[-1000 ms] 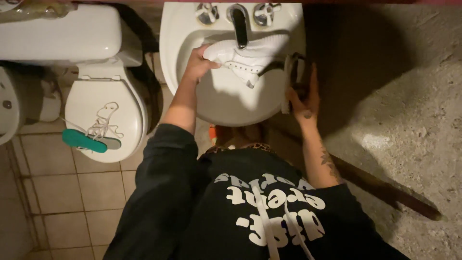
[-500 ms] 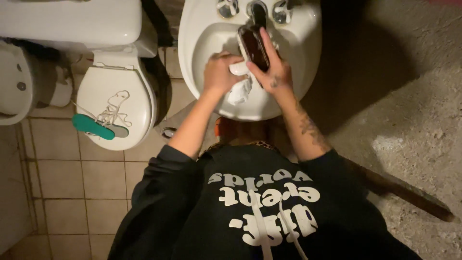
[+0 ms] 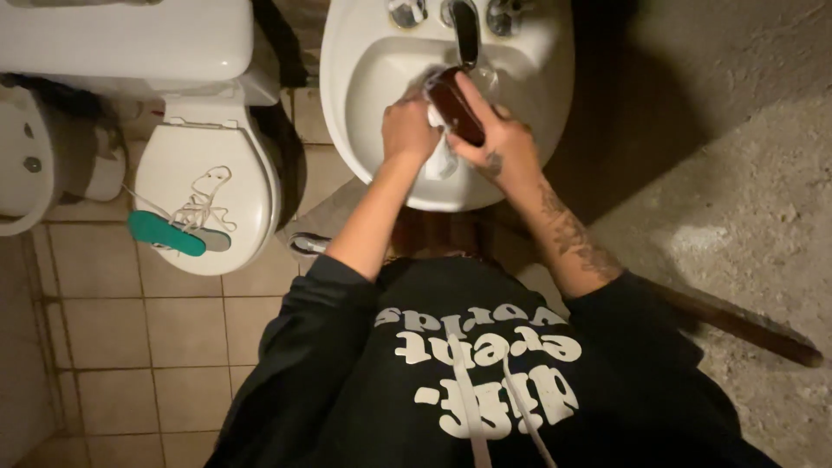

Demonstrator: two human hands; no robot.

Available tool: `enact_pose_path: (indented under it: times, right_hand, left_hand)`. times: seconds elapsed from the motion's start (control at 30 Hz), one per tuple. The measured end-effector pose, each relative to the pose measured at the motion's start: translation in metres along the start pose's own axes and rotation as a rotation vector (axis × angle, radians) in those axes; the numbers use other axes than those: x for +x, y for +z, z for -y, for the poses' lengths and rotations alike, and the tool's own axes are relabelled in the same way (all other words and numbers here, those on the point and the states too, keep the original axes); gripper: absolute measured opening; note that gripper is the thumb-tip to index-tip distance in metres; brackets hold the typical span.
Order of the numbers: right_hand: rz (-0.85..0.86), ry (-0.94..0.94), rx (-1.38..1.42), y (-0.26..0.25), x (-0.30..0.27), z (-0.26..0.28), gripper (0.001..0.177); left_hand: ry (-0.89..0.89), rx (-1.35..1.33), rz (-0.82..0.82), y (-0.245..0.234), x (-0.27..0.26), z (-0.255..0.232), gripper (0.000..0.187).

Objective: Cleaning a white sneaker using a brush and water in a bathroom sink.

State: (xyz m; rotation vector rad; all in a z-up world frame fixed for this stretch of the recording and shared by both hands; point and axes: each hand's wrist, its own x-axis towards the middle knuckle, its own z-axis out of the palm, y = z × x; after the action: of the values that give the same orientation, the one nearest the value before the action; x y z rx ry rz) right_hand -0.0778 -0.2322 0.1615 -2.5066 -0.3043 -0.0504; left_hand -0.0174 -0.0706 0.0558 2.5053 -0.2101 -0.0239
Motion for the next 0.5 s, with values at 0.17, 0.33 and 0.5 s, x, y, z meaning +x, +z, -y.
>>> enact_pose_path:
  times: [0.17, 0.33, 0.5]
  right_hand:
    - [-0.003, 0.004, -0.014, 0.007, 0.016, -0.016, 0.081]
    - [0.000, 0.041, -0.088, 0.003, 0.001, -0.004, 0.088]
    - [0.074, 0.012, -0.006, 0.010, 0.025, -0.011, 0.080]
  left_hand:
    - [0.091, 0.056, -0.091, 0.025, -0.016, -0.016, 0.037]
    - [-0.134, 0.066, -0.081, 0.019, -0.011, -0.006, 0.035]
    - [0.112, 0.233, -0.221, 0.049, -0.021, -0.001, 0.026]
